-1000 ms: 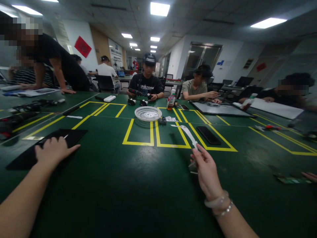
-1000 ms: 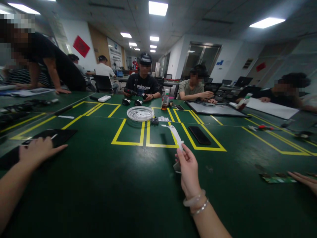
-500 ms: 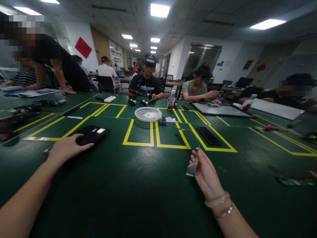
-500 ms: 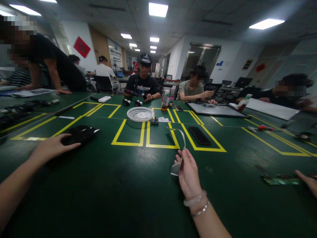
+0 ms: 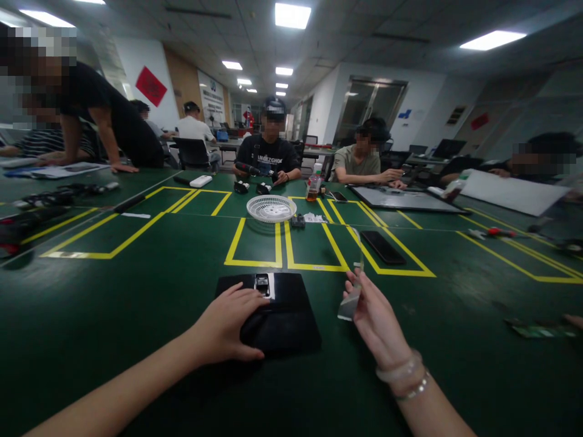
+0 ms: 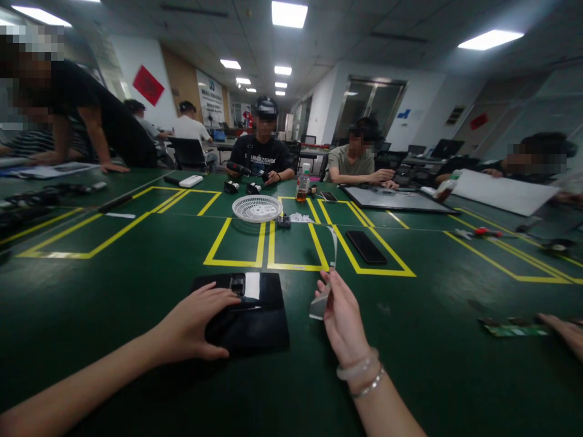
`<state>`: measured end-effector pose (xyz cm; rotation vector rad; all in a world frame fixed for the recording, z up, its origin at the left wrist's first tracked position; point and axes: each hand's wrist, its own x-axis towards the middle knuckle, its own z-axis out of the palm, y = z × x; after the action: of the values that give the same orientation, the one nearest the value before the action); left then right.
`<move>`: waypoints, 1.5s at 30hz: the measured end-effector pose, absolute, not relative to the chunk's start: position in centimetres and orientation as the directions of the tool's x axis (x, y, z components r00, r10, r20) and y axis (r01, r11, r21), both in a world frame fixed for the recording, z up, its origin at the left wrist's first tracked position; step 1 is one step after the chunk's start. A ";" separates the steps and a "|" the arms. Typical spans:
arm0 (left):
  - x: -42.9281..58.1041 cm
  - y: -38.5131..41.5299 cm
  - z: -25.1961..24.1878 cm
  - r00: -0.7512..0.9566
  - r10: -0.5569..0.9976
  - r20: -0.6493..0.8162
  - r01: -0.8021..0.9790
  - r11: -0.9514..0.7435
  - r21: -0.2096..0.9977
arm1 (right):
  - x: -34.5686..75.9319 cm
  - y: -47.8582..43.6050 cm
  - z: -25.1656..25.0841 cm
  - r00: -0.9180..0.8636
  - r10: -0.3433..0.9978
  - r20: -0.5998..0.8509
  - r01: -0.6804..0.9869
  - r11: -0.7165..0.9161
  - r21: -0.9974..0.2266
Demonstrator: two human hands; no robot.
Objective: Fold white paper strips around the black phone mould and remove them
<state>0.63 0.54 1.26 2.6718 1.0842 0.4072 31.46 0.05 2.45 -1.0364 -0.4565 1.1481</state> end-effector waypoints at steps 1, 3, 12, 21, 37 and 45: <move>0.7 0.5 1.1 0.698 0.697 0.163 0.634 -0.708 0.312 | 31.4 0.0 2.4 0.381 0.906 -0.183 -0.508 0.040 -0.860; 0.7 0.7 0.6 0.711 0.686 0.154 0.624 -0.716 0.313 | 31.1 -0.1 2.3 0.369 0.913 -0.171 -0.484 0.032 -0.875; 0.2 0.2 0.6 0.679 0.522 0.516 0.537 -0.833 0.135 | 30.1 -0.5 1.4 0.102 0.990 0.093 0.070 0.086 -0.994; -0.2 0.4 0.6 0.766 0.440 0.469 0.489 -0.872 0.021 | 28.2 -2.4 1.3 -0.553 0.811 0.192 0.717 0.580 -0.386; 0.7 0.4 0.6 0.743 0.626 0.235 0.624 -0.776 0.094 | 26.4 -4.4 2.4 -0.624 0.737 0.260 0.769 0.639 0.033; 0.5 0.4 0.2 0.728 0.665 0.167 0.639 -0.746 0.188 | 26.5 -4.1 2.5 -0.617 0.703 0.353 0.759 0.650 0.031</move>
<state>0.52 0.43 0.16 2.8097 1.0644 0.3399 26.54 -4.12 2.47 -1.1697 -2.5608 -0.2541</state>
